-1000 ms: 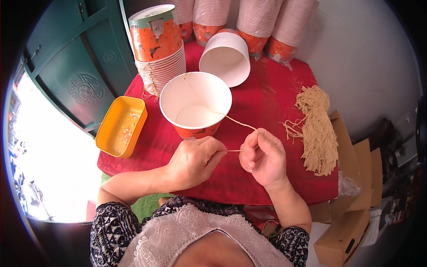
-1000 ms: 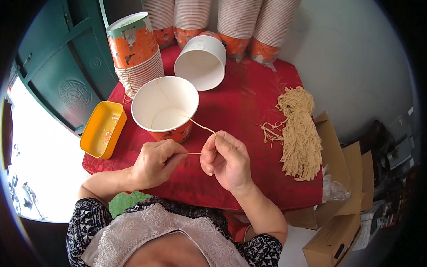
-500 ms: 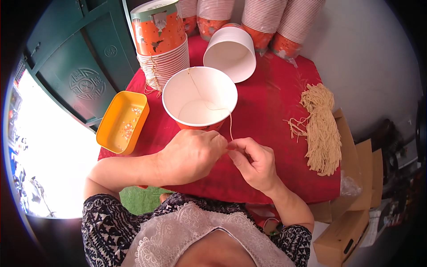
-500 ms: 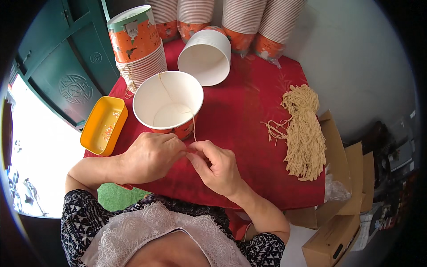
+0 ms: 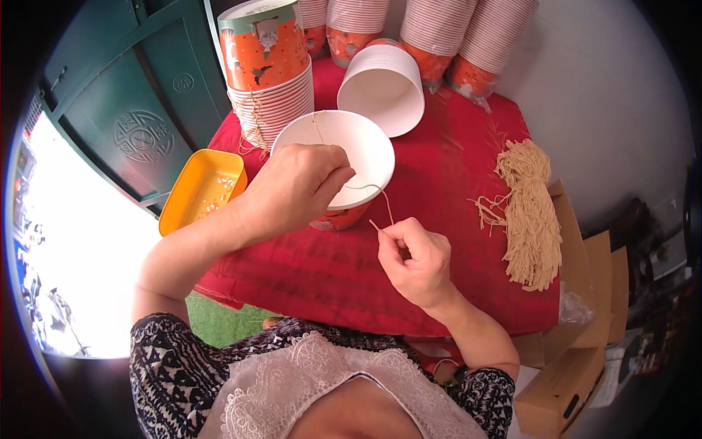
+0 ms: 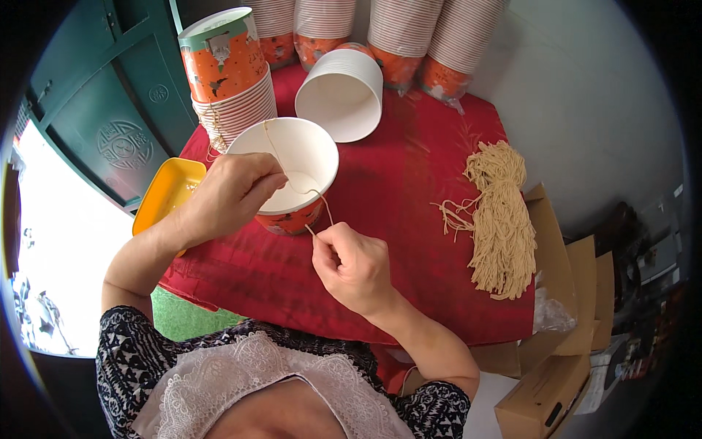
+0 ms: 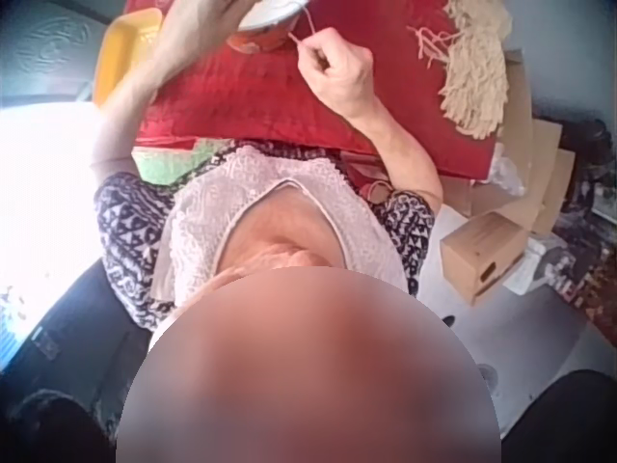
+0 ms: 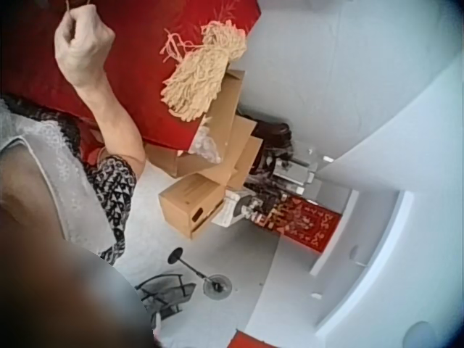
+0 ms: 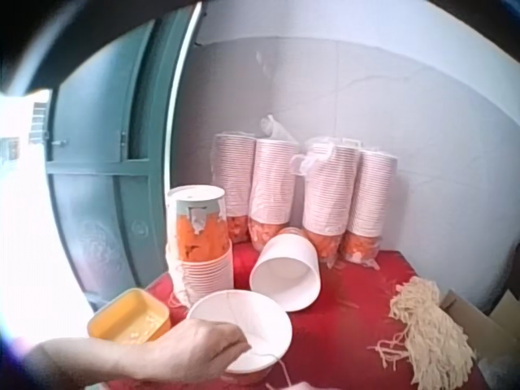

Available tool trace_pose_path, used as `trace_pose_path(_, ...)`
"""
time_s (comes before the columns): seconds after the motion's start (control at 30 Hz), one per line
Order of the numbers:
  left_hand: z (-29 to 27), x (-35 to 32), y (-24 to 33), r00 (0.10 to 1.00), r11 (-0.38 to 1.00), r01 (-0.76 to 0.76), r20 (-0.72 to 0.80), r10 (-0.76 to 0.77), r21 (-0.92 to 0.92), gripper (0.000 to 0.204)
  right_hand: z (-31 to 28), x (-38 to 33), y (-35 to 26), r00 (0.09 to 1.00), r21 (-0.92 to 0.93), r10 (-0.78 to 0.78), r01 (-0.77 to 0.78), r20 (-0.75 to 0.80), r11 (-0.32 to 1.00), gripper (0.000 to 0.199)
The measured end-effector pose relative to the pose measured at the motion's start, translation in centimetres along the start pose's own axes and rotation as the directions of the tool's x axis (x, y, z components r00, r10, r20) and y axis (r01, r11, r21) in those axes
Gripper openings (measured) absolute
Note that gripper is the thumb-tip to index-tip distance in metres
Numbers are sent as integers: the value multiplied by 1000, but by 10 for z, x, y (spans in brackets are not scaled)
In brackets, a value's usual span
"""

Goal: Threading and tying string handles onto paper buckets.

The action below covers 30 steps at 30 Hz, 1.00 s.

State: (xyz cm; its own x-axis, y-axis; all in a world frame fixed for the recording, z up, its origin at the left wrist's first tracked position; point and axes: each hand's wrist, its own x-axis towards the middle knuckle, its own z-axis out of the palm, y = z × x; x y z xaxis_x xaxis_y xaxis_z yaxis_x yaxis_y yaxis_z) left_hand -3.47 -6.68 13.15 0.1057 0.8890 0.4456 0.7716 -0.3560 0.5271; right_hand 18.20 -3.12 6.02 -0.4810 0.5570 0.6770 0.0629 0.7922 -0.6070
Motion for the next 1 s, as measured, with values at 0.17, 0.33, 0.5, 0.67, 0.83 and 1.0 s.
trace_pose_path(0.17, -2, 7, -18, 979, 1000, 8, 202, -5, -14, 18, 12, 5, 5, 994, -82, -108, 108, 3, 991, 24)
trace_pose_path(0.33, -5, 14, -23, 927, 985, 126, 369, -74, -119, 21, 17, 8, 13, 983, -179, -179, 182, 34, 967, 20)
trace_pose_path(0.5, -10, 16, -20, 875, 978, 167, 477, -87, -127, 23, 19, 11, 13, 979, -223, -201, 201, 24, 954, 25)
trace_pose_path(0.67, -8, 19, -25, 855, 968, 173, 515, -57, -180, 23, 23, 14, 16, 976, -242, -219, 215, 11, 946, 30)
trace_pose_path(0.83, -8, 22, -21, 832, 961, 204, 550, -69, -187, 23, 27, 18, 17, 975, -252, -221, 215, 6, 944, 30)
trace_pose_path(1.0, -4, 24, -21, 819, 952, 208, 572, -44, -224, 21, 29, 21, 15, 976, -254, -217, 211, 4, 944, 28)
